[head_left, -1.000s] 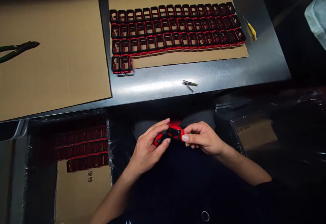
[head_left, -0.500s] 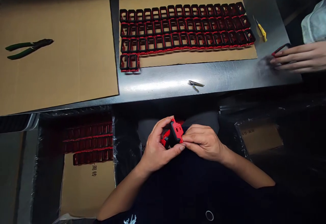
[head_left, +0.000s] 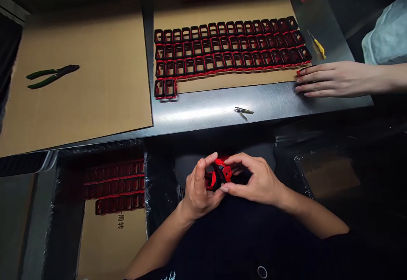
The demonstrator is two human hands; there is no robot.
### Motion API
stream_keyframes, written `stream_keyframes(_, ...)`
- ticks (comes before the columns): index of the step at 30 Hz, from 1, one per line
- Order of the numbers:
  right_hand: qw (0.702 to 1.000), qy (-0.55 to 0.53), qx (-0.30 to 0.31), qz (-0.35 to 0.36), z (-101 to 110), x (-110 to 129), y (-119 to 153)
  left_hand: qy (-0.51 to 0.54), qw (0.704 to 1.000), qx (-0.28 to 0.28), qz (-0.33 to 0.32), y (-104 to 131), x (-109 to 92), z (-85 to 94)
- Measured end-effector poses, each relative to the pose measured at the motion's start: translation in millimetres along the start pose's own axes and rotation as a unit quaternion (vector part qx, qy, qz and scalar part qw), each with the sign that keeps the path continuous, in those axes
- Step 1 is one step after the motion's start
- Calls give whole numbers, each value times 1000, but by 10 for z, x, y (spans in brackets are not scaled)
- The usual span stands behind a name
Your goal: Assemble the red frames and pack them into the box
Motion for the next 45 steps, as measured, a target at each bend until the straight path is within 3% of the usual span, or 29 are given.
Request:
stream_keyframes(5,994,62,-22,86,-41,187,-33,-67,997,-26,-31,64,15,7)
stream_keyframes(9,996,-90,15,18,-82,-81,-40,-88,995,-22,-41,69,-5,30)
stream_keyframes(11,971,-227,46,-56,-179,-320,-28,-63,997,-4,-52,38,-37,21)
stream_keyframes(16,862,-467,96,-169,-479,-657,21,5,998,38,-45,-63,-111,10)
stream_keyframes(22,793,-550,127,-230,-677,-755,67,46,997,47,39,-104,-45,11)
stream_keyframes(27,769,-567,143,-258,-781,-837,118,84,988,62,112,-82,93,-30)
stream_keyframes(32,789,-540,110,-270,-755,-963,85,19,986,103,131,-56,201,-53)
stream_keyframes(37,866,-415,63,-272,-545,-1012,14,-49,977,176,113,-94,262,-233)
stream_keyframes(40,897,-348,62,-265,-476,-942,-21,-48,966,218,129,-116,336,-372)
stream_keyframes(45,913,-323,63,-241,-328,-758,-21,34,972,166,164,-148,414,-343)
Point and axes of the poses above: each hand's wrist, its own y-axis away from the middle knuckle, its own z-axis out of the back of the hand, x = y × z, the point moved 10 cm from there along -y, towards the middle knuckle, and after that the axes turned 10 degrees about x, right-handed, at the moved point
